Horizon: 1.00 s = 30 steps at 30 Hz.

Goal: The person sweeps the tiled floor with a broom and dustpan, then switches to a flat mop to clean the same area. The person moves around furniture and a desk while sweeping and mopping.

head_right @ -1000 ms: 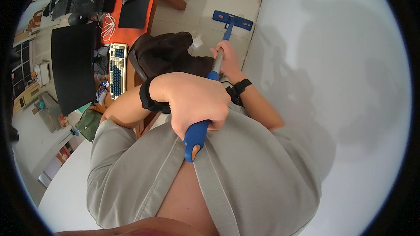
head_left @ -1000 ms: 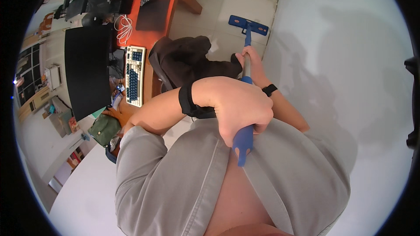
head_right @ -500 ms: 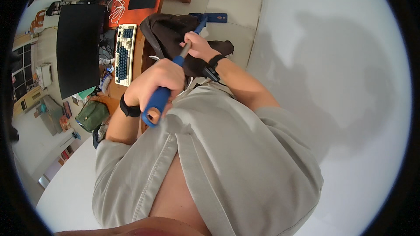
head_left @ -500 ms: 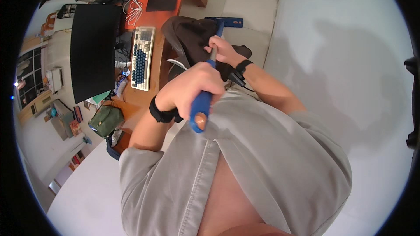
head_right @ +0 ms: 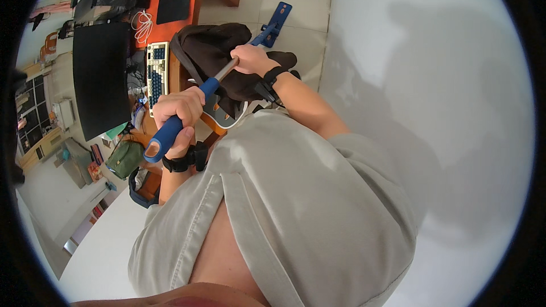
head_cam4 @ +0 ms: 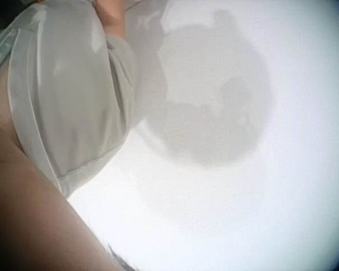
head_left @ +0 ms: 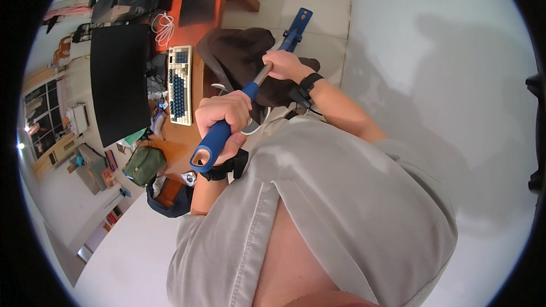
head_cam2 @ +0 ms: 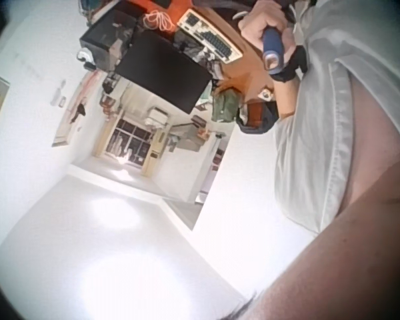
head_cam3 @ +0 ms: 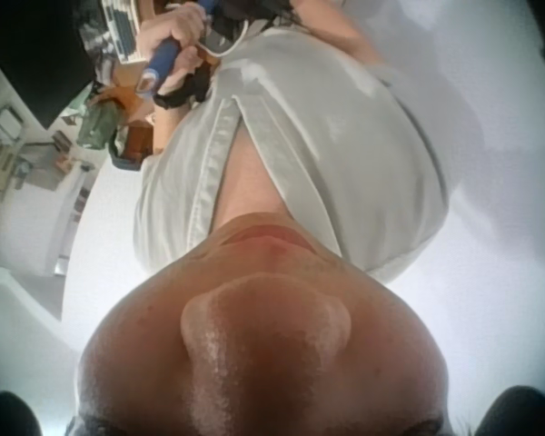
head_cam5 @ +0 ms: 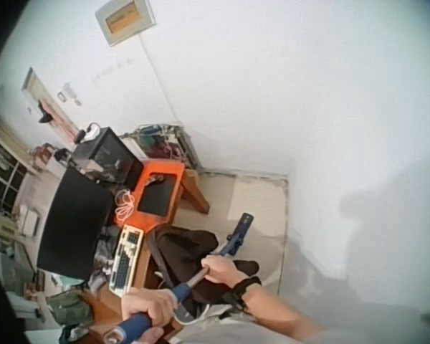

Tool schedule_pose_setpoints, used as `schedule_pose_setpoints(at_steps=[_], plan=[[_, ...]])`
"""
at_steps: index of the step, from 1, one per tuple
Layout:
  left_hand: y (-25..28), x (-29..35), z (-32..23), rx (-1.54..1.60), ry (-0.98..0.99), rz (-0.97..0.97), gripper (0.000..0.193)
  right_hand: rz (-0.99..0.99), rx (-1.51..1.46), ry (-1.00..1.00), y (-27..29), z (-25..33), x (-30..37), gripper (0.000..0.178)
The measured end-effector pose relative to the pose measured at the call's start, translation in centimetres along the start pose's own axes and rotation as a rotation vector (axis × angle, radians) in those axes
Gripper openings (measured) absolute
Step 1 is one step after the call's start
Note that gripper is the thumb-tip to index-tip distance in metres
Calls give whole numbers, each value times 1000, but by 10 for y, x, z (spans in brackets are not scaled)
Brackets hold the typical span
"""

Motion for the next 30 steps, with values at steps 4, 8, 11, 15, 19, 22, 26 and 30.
schedule_pose_setpoints(at_steps=[4,8,11,15,19,22,26,30], plan=[[-22,-26,7,53,-16,117,28,-141,-46,34,26,-30,30,22],[-67,-34,20,29,-31,298,34,-274,-74,12,38,-55,77,22],[-102,-28,30,44,-9,599,33,-362,-165,-78,38,-62,124,25],[-134,2,35,28,42,886,36,-453,-265,-171,25,-48,175,28],[-146,61,30,-19,83,1062,35,-458,-363,-209,-12,-19,208,27],[-136,107,23,-27,79,1118,35,-517,-355,-191,-49,8,227,28],[-133,172,13,-61,132,1191,37,-552,-340,-180,-98,42,256,30],[-134,216,-9,14,109,1144,36,-508,-291,-179,-127,72,288,26]])
Point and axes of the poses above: each hand's wrist, its own x-axis away from the middle knuckle, its own y-axis out of the back of the hand, z = x × y, the point moved 4 cm from there along -x, towards the middle knuckle, and after that the axes turned 6 degrees about x, right-handed, at the moved point
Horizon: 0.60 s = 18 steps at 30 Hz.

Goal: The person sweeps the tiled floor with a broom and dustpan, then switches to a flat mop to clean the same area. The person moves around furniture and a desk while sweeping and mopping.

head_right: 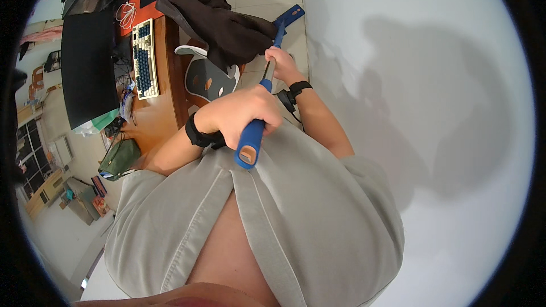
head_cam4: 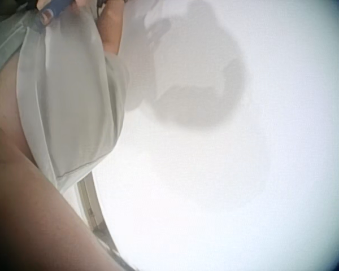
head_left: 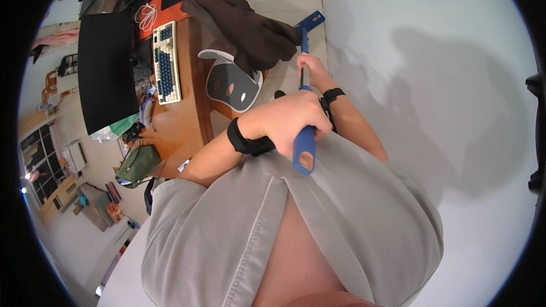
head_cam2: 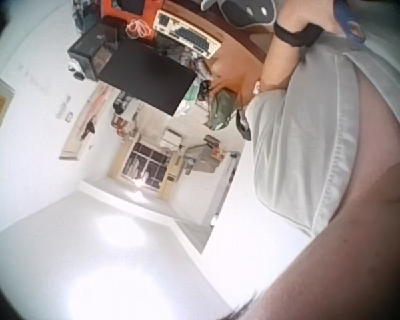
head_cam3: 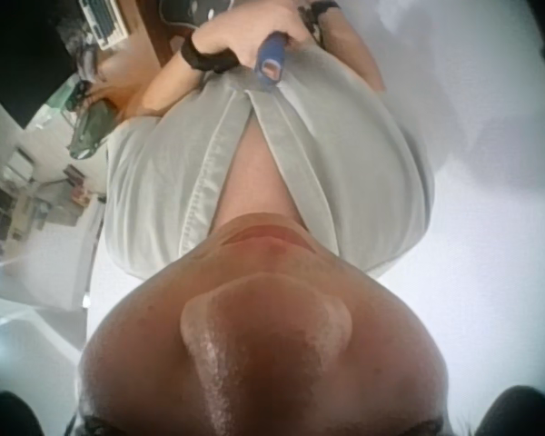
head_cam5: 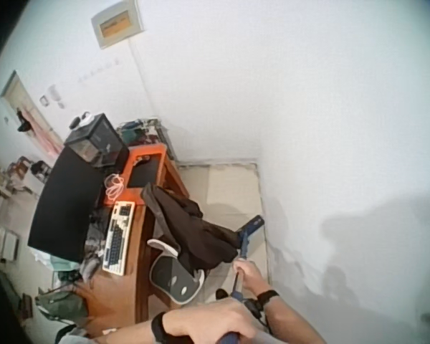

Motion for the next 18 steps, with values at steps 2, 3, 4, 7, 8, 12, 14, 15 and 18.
schedule_pose_setpoints(at_steps=[2,3,4,7,8,12,14,15,18], plan=[[-9,10,-8,40,-24,-30,34,13,-11,-26,-6,7,14,24],[-16,13,-10,26,-11,-24,33,11,22,20,-6,12,22,21],[-23,16,-12,23,-3,-26,33,19,38,17,-8,15,28,21],[-47,27,-20,28,19,-41,32,35,63,18,-17,26,51,22],[-55,30,-24,39,22,-42,32,26,60,25,-20,30,61,22],[-89,23,-35,45,21,20,30,0,37,-14,-26,42,102,25],[-108,9,-38,8,22,79,30,11,-25,-15,-21,45,124,29],[-118,2,-39,-2,41,120,30,4,-44,-19,-18,45,133,30],[-150,-15,-46,-12,97,213,29,36,-95,-37,-12,51,164,31]])
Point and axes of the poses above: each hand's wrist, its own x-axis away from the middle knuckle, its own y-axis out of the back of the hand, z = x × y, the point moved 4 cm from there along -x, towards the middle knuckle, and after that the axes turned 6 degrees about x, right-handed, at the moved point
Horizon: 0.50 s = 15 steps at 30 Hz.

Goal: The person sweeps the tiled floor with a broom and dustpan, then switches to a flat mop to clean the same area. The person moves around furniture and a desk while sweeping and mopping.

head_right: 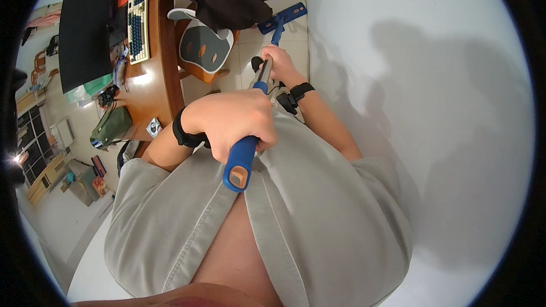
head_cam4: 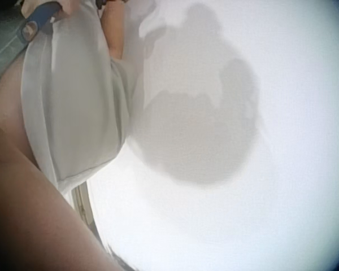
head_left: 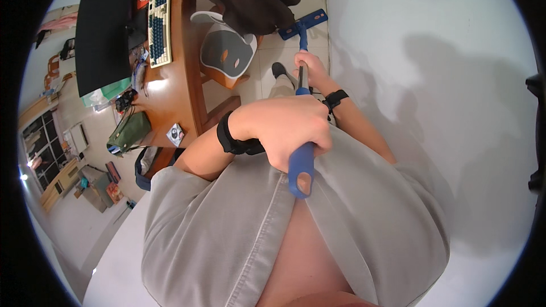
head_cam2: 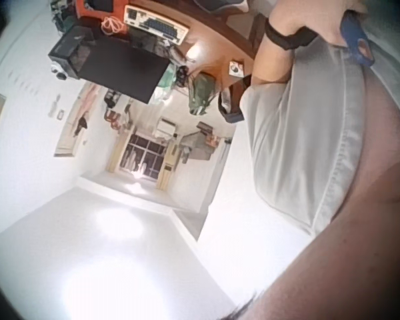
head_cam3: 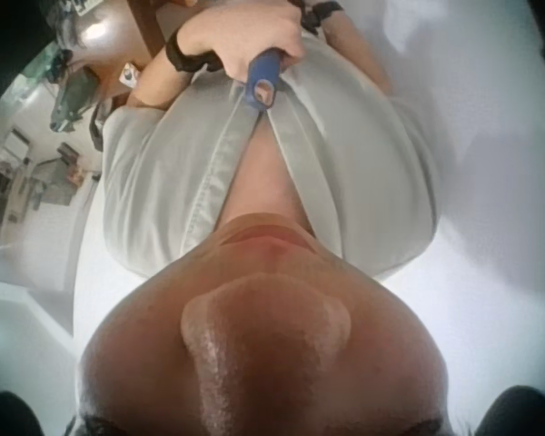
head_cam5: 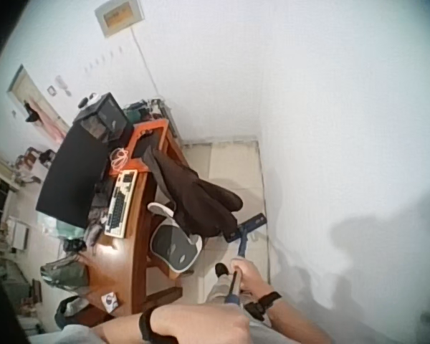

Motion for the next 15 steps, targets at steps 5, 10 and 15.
schedule_pose_setpoints(at_steps=[5,10,15], plan=[[-32,-6,-15,-15,-13,61,26,144,6,-29,-12,10,35,35],[-70,3,-29,34,-38,120,59,252,1,-109,-43,20,66,42],[-106,37,-38,-18,51,238,57,170,-61,-71,-92,33,87,44]])
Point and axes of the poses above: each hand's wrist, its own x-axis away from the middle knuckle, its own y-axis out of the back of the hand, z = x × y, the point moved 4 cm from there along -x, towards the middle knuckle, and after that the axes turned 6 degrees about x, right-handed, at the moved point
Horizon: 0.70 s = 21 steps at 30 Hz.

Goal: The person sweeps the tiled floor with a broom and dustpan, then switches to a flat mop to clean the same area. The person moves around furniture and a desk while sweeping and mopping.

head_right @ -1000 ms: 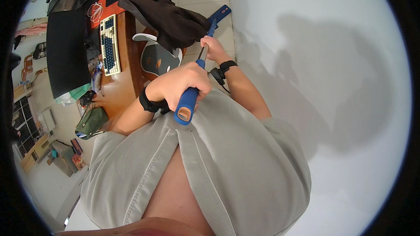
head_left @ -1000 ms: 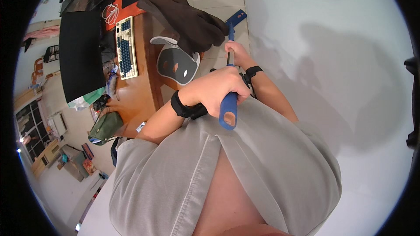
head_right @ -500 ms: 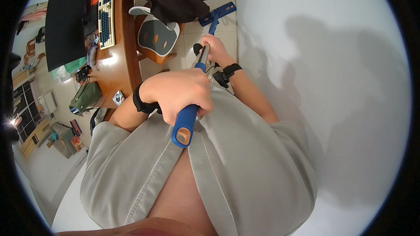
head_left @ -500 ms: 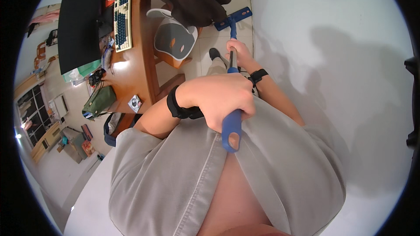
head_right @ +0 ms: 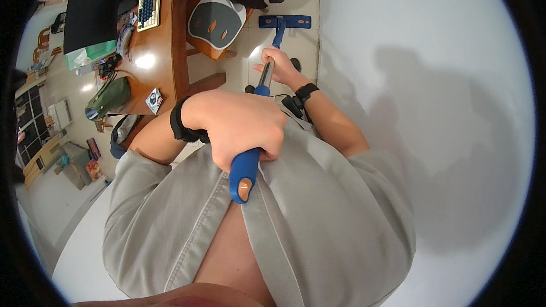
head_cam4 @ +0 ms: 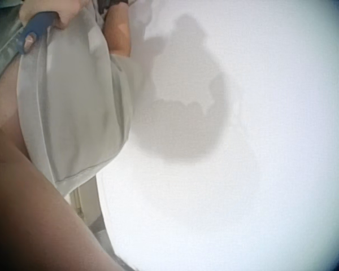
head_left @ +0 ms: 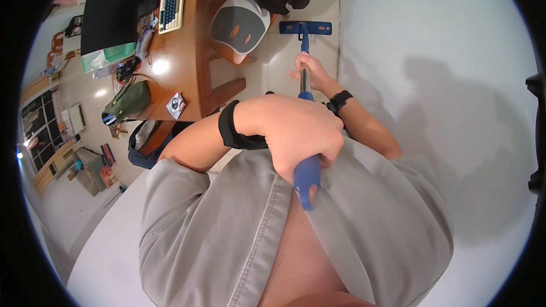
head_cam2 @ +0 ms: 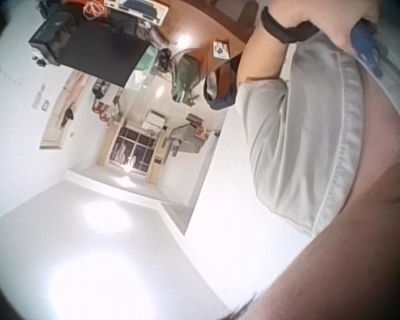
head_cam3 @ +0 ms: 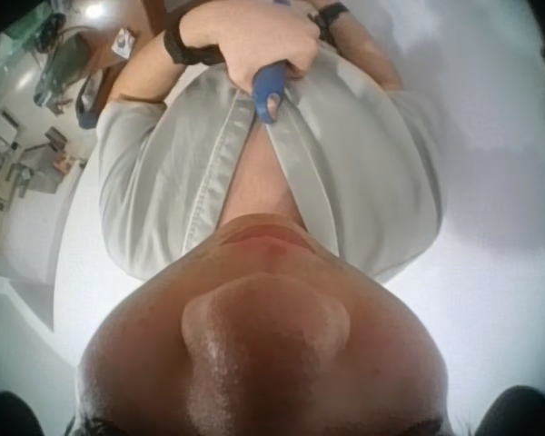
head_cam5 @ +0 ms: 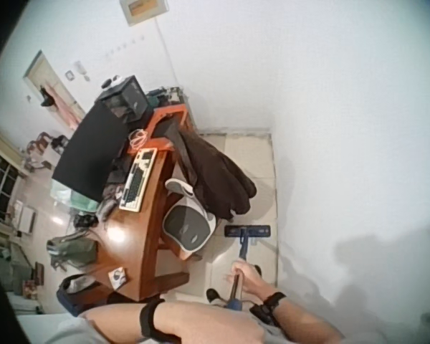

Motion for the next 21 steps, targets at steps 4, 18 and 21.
schedule_pose_setpoints(at_steps=[4,18,21], plan=[[-38,39,4,-25,80,123,58,-111,-188,-35,-70,8,-3,41],[-230,264,-4,117,-93,-1120,38,178,402,224,-268,67,-30,36],[-276,286,2,134,-180,-1401,39,354,491,132,-296,70,-25,30]])
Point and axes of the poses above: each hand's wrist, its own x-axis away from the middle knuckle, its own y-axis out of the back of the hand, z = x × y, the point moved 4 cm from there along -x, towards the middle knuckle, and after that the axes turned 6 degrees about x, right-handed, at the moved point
